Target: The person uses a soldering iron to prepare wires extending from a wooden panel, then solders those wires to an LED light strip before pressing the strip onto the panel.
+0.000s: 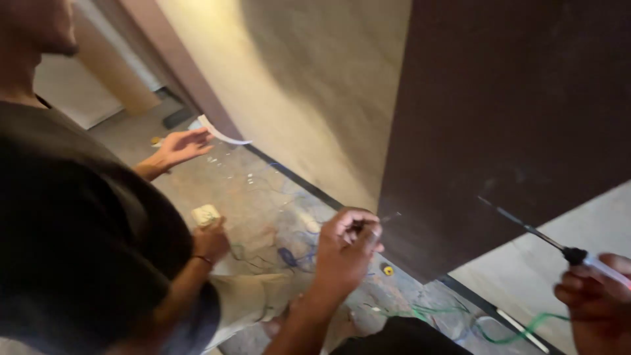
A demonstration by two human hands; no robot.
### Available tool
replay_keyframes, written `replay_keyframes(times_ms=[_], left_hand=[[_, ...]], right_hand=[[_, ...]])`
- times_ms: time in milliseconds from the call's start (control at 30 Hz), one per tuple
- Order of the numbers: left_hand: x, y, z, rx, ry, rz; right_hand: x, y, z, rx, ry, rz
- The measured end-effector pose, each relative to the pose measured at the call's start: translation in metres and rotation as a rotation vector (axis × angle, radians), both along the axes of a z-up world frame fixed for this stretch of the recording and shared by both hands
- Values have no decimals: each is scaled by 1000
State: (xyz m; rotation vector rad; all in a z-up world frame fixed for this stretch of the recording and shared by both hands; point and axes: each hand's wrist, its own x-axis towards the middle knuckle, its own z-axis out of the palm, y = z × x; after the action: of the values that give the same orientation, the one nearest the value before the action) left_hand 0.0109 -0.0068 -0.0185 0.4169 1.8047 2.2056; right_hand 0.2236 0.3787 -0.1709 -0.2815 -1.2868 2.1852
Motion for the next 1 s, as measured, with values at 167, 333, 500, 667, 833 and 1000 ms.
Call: replay_keyframes(times_ms=[167, 333, 500, 667, 833, 1000], left_hand=[[14, 18, 16, 0, 34, 24], [42, 14, 50, -53, 165, 7], [59, 25, 75, -165, 467, 71], [72, 34, 79, -209, 642, 112], [75, 41, 83, -199, 631, 77], [75, 43, 89, -194, 668, 56]], right_hand=[[-6, 42, -11, 36, -162, -79], [5, -25, 95, 150, 13, -14], [17, -30, 117, 147, 98, 107], [25, -45, 132, 114, 134, 123], [27, -54, 145, 143, 38, 38], [29, -60, 149, 139, 10, 13]])
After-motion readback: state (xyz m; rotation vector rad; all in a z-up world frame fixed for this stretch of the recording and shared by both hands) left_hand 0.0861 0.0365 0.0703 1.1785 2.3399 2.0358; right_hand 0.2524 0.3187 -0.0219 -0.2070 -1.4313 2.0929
